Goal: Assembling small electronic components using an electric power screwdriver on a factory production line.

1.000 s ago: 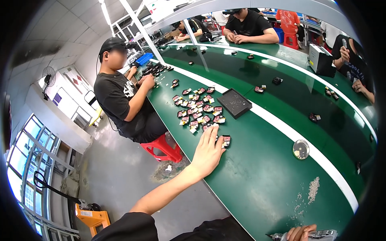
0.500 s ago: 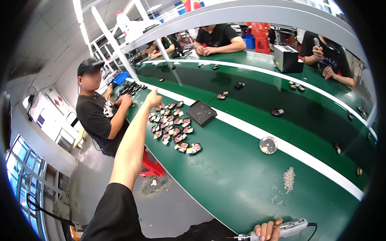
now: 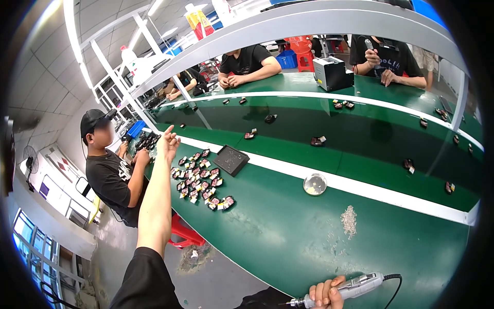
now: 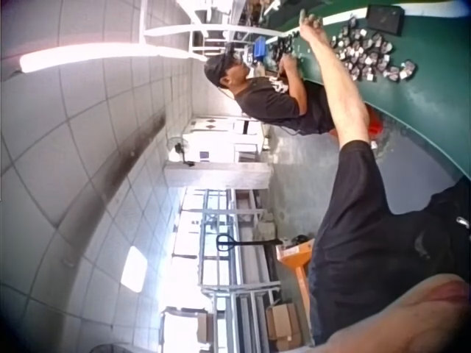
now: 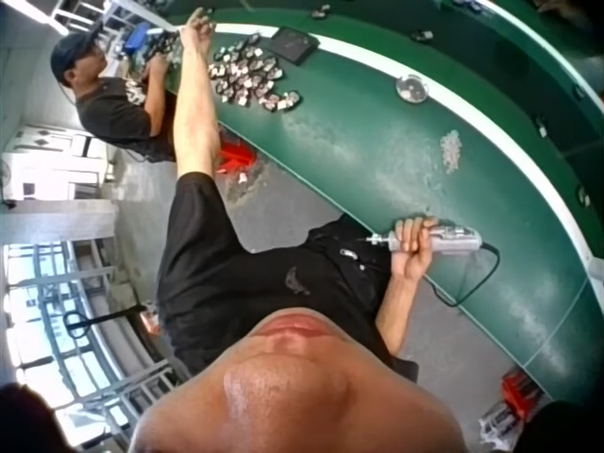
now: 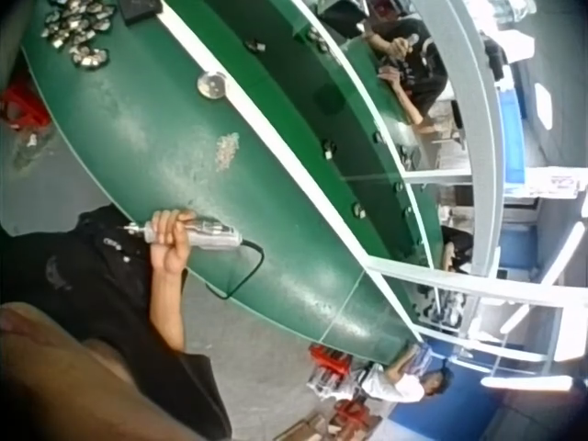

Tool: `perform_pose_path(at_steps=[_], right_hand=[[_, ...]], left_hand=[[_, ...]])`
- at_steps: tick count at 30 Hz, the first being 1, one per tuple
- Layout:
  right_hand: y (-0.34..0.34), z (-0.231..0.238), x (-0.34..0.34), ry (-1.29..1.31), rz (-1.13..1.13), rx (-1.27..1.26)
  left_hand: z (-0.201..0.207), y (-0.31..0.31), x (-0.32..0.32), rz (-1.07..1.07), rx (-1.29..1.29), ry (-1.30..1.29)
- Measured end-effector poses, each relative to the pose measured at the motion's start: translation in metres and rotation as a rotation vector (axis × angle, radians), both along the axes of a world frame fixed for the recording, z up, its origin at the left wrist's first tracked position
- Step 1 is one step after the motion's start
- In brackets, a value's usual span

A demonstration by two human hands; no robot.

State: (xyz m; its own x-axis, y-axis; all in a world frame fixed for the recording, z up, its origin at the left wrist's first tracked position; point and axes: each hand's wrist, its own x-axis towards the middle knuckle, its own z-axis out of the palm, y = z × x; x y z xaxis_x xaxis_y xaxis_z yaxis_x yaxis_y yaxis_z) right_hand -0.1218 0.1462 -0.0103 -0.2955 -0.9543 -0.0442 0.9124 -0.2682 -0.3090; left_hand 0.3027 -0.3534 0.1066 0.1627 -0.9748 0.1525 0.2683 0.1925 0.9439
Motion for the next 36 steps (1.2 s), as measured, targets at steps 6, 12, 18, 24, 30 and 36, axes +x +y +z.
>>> perform_pose_path(at_steps=[6,12,18,24,30,36], right_hand=[[0.002,-0.005,0.001,0.006,-0.004,0.001],[0.001,-0.003,-0.001,0.02,0.005,0.004],[-0.004,-0.001,-0.003,0.023,0.009,0.006],[-0.001,-0.009,-0.001,0.027,-0.035,0.048],[0.002,-0.008,-0.002,0.069,-0.089,0.083],[-0.006,-0.011,-0.008,0.05,0.073,-0.038]], left_hand=[[0.001,0.01,-0.022,-0.025,-0.033,0.3],[-0.014,0.028,-0.044,-0.169,0.074,-0.906],[-0.052,0.089,-0.14,-0.205,-0.579,-1.631],[-0.066,0.137,-0.177,-0.353,-0.548,-1.775],[-0.087,0.14,-0.196,-0.388,-0.589,-1.909],[-0.077,0.189,-0.24,-0.451,-0.683,-1.602]])
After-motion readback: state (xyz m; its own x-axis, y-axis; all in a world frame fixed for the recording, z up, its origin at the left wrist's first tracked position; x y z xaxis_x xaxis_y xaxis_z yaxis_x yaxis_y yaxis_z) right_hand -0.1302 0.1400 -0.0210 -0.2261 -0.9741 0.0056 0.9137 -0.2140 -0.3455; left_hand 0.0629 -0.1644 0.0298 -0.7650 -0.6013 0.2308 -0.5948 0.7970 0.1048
